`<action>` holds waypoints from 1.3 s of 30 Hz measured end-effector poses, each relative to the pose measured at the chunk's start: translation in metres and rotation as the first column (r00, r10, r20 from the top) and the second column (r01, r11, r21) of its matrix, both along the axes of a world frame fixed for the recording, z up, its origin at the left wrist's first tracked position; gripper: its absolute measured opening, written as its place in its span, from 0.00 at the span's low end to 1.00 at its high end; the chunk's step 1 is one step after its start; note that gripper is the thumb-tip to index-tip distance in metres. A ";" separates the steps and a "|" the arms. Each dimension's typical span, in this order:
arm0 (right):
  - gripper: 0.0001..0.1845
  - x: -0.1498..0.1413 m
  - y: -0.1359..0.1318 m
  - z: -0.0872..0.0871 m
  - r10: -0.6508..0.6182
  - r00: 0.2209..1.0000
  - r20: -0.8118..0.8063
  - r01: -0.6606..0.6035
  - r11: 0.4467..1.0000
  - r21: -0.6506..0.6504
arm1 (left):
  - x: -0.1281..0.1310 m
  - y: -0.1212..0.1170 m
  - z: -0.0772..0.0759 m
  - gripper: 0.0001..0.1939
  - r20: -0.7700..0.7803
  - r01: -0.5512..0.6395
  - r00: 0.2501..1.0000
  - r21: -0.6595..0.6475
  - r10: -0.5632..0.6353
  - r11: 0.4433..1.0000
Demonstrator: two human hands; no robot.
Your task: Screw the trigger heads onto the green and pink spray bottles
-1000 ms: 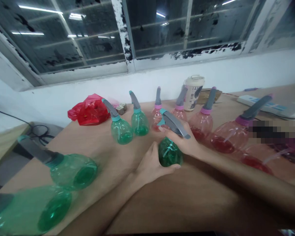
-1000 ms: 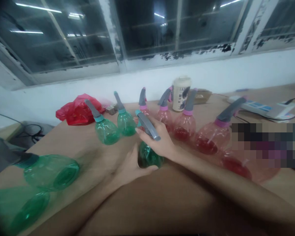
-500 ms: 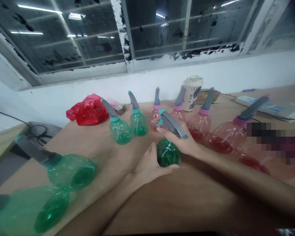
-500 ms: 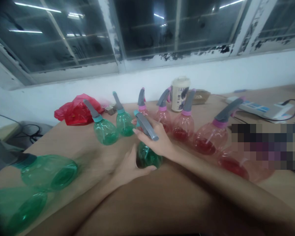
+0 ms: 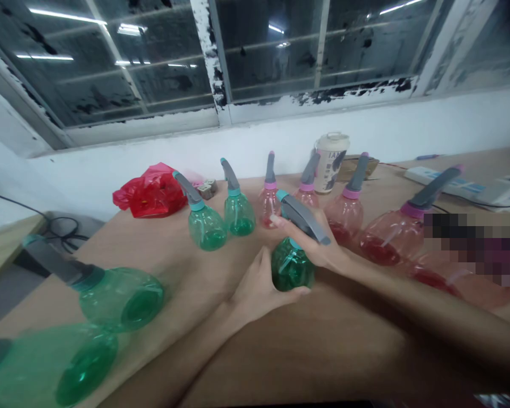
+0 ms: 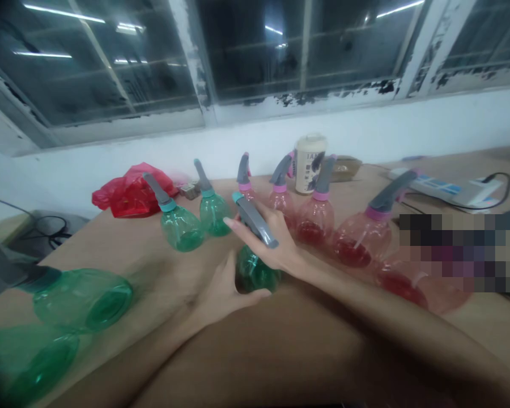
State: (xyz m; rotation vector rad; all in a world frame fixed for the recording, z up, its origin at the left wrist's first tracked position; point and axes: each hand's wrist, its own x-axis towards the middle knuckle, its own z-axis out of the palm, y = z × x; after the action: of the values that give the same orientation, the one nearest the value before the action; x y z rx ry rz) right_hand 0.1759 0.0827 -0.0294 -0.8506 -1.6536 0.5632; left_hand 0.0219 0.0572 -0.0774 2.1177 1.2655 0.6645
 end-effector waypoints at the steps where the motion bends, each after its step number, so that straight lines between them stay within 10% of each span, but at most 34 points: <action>1: 0.11 0.000 -0.001 0.000 -0.008 1.000 0.002 0.008 1.000 0.003 | 0.000 -0.001 0.000 0.43 0.007 0.015 1.000 0.004 -0.015 1.000; 39: 0.07 0.002 0.001 -0.004 0.022 1.000 0.021 -0.022 0.999 -0.027 | 0.000 -0.002 0.004 0.43 0.016 0.070 0.997 -0.003 -0.070 0.998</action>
State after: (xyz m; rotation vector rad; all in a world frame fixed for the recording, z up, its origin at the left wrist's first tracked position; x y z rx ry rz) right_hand 0.1775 0.0838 -0.0331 -0.8617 -1.6795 0.5949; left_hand 0.0216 0.0550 -0.0737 2.1393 1.1779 0.6478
